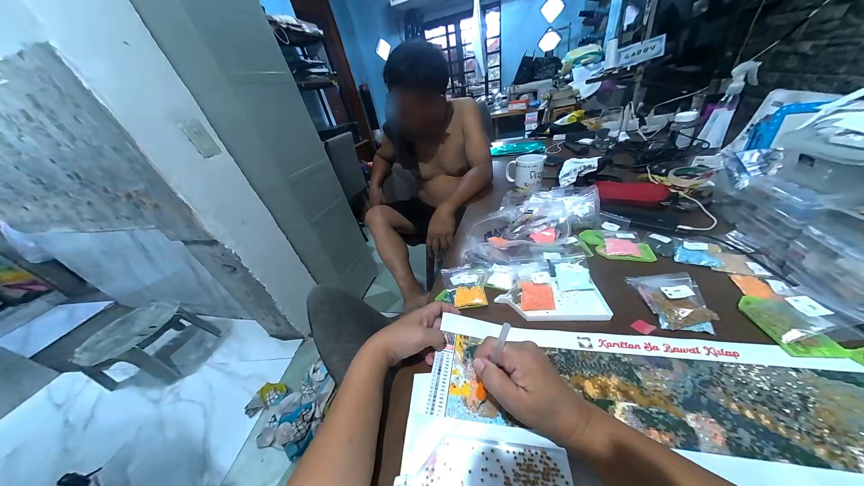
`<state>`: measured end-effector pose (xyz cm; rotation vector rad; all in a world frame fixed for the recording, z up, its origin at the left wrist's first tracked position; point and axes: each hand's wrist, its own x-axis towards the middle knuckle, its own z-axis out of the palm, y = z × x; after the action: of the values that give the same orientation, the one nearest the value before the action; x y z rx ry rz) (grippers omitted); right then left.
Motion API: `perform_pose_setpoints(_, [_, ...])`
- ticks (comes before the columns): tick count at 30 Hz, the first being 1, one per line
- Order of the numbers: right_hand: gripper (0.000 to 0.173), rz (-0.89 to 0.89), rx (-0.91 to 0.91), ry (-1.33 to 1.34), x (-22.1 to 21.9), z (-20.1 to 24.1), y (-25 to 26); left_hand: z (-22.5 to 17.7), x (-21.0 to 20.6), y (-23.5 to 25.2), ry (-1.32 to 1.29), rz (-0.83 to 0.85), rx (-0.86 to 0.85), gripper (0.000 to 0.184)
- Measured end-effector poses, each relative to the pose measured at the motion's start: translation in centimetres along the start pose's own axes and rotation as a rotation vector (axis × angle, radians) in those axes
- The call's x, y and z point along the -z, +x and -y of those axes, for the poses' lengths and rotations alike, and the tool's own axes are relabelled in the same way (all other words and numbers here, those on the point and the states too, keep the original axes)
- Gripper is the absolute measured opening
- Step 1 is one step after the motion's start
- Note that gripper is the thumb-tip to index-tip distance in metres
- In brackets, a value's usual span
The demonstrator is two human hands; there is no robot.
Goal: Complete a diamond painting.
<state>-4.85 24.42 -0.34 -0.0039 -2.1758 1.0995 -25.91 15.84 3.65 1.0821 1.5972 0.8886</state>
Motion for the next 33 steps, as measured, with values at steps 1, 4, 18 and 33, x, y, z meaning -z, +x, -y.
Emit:
perform_pose_setpoints(1, [0.03,0.002,-0.005,-0.004,-0.03,-0.01,-0.01,0.02,-0.01,0.01,-0.001,0.002,-0.003,0.043])
perform_pose_setpoints(4, [0.03,0.002,-0.005,-0.012,-0.12,-0.04,-0.03,0.08,0.04,0.06,0.001,0.005,-0.003,0.046])
perform_pose_setpoints(18, [0.03,0.003,-0.01,-0.039,-0.34,0.02,0.14,0.42,0.16,0.21,0.004,0.013,-0.023,0.046])
perform_pose_setpoints(33, [0.03,0.024,-0.03,-0.024,-0.4,0.02,0.16,0.42,0.26,0.23,-0.003,0.024,-0.022,0.046])
